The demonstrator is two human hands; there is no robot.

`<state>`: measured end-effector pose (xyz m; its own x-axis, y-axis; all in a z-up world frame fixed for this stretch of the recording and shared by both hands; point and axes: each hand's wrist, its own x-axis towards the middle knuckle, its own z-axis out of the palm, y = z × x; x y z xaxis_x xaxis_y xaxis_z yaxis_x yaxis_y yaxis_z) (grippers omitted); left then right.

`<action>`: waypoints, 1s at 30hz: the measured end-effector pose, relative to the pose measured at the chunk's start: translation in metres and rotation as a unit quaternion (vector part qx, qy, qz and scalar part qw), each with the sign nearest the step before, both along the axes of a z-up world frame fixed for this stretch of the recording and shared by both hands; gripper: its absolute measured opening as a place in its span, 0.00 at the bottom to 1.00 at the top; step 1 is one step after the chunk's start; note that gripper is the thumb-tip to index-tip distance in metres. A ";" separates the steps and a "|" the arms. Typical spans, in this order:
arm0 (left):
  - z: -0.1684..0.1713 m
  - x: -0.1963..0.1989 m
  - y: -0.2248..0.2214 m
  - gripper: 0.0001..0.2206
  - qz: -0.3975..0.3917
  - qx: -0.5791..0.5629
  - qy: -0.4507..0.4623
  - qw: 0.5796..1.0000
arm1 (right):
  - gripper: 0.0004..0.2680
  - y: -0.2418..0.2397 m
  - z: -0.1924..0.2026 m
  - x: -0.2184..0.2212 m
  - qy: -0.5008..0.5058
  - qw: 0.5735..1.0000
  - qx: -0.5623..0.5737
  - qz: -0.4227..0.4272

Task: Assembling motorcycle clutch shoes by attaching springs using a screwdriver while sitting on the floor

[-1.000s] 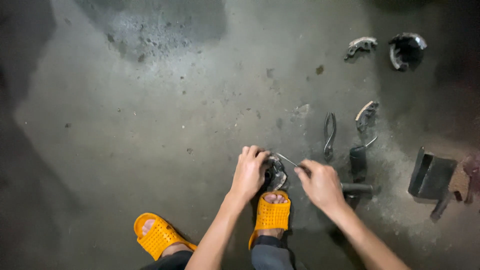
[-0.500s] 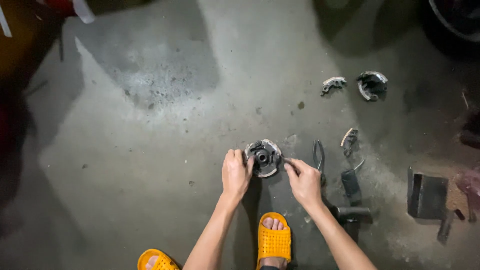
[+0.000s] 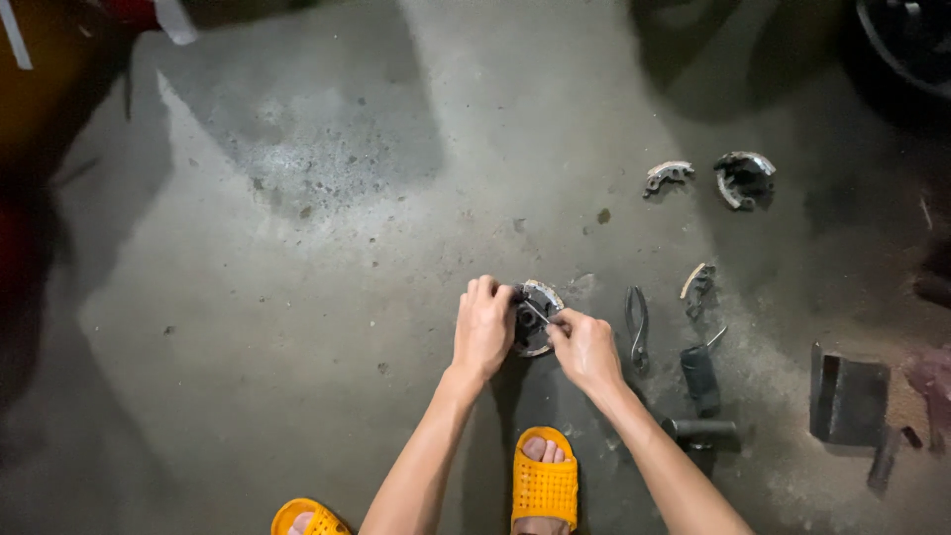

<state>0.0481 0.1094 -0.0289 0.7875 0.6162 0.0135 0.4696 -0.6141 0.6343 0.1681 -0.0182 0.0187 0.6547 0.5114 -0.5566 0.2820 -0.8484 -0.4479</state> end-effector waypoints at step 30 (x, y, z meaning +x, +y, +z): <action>0.017 -0.042 0.035 0.06 0.330 -0.440 -0.089 0.830 | 0.05 -0.082 -0.004 -0.026 -0.118 0.981 0.128 -0.090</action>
<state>0.0061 0.1439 -0.0120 0.3089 0.7455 -0.5906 0.3703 0.4776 0.7967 0.1424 -0.1003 0.0147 0.8426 0.4785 -0.2471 0.2591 -0.7625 -0.5928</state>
